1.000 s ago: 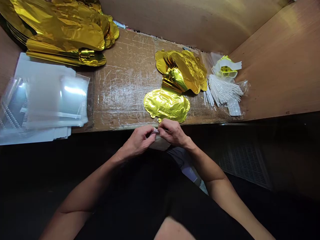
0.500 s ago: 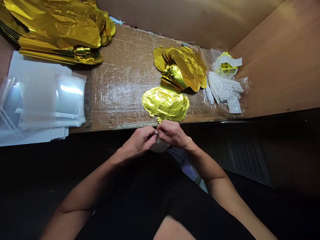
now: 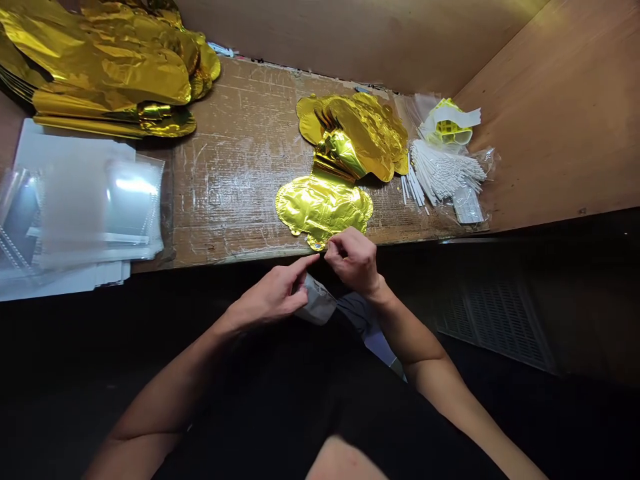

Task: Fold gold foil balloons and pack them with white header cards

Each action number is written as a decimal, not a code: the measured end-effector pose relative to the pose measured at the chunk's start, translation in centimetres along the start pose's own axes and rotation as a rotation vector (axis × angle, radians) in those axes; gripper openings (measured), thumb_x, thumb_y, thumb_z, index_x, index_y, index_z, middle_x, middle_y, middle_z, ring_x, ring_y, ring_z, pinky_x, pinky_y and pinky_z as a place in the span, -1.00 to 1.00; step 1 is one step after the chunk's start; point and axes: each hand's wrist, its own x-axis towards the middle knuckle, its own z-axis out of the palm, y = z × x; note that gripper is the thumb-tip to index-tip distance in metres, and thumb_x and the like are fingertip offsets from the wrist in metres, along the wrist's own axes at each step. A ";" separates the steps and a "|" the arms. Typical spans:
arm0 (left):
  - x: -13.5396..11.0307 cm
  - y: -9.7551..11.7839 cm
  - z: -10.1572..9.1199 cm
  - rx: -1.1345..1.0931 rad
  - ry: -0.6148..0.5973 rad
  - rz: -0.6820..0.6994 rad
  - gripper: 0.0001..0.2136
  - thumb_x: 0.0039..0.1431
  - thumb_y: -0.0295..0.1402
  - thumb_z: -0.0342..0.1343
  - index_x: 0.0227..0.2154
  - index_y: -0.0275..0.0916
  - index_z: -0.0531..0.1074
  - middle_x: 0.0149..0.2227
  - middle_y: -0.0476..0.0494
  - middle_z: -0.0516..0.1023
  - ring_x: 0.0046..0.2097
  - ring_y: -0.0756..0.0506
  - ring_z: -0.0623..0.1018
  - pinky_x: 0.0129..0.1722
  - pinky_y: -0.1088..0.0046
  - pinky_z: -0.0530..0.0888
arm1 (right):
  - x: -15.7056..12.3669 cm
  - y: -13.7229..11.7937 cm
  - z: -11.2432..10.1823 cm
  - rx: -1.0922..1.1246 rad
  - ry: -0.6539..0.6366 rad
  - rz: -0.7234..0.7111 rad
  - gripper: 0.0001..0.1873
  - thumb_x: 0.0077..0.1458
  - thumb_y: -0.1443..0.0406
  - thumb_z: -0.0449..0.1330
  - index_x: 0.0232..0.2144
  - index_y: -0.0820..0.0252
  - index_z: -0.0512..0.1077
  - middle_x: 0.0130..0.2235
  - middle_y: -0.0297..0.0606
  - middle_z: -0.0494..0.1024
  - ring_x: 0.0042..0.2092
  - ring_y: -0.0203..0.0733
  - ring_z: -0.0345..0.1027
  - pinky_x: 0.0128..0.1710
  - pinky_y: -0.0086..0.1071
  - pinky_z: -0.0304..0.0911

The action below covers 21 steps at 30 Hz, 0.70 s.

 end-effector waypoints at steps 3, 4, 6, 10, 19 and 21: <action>0.4 0.3 0.3 0.022 -0.020 0.027 -0.54 0.19 -0.48 0.09 0.17 -0.21 0.41 -0.40 0.11 0.36 -0.43 0.02 0.33 -0.41 0.51 0.26 | -0.8 -0.3 0.3 -0.158 -0.090 -0.214 -0.82 0.32 0.37 0.18 -0.36 0.09 0.47 -0.38 -0.20 0.52 -0.28 -0.07 0.35 -0.22 -0.16 0.25; 0.4 0.3 0.4 0.021 -0.012 0.029 -0.58 0.18 -0.49 0.09 0.12 -0.21 0.43 -0.40 0.11 0.35 -0.42 0.02 0.32 -0.42 0.50 0.26 | -1.0 -0.4 0.2 -0.173 -0.130 -0.264 -0.85 0.33 0.37 0.19 -0.32 0.10 0.50 -0.34 -0.18 0.55 -0.26 -0.06 0.36 -0.21 -0.15 0.25; 0.5 0.0 0.4 0.003 0.000 0.026 -0.56 0.18 -0.49 0.09 0.15 -0.22 0.42 -0.40 0.11 0.34 -0.42 0.02 0.32 -0.42 0.50 0.26 | -1.2 -0.6 -0.1 -0.126 -0.163 -0.295 -0.91 0.34 0.33 0.21 -0.19 0.11 0.54 -0.25 -0.15 0.60 -0.21 -0.04 0.40 -0.19 -0.13 0.27; 0.2 -0.7 0.5 -0.033 0.006 0.021 -0.33 0.22 -0.47 0.09 0.41 -0.19 0.26 -0.38 0.10 0.37 -0.39 0.01 0.36 -0.39 0.52 0.31 | -0.7 -0.6 -1.1 0.199 -0.153 0.021 -0.85 0.38 0.25 0.21 -0.13 0.15 0.57 -0.18 -0.15 0.59 -0.18 -0.11 0.44 -0.18 -0.20 0.34; 0.2 -1.1 0.3 0.010 0.001 -0.025 -0.32 0.22 -0.42 0.08 0.44 -0.22 0.25 -0.39 0.06 0.43 -0.39 -0.02 0.43 -0.37 0.51 0.35 | 2.3 1.5 -1.0 0.500 -0.313 0.426 -0.77 0.24 0.17 0.30 -0.35 0.22 0.51 -0.37 -0.32 0.52 -0.33 -0.26 0.31 -0.31 -0.38 0.23; 0.8 -1.3 0.5 0.168 -0.017 -0.056 -0.22 0.20 -0.45 0.06 0.52 -0.24 0.10 -0.42 0.06 0.45 -0.43 -0.06 0.45 -0.38 0.47 0.34 | 3.7 2.8 -0.7 0.400 -0.328 0.458 -0.78 0.22 0.19 0.29 -0.38 0.23 0.52 -0.41 -0.32 0.51 -0.37 -0.27 0.28 -0.36 -0.39 0.18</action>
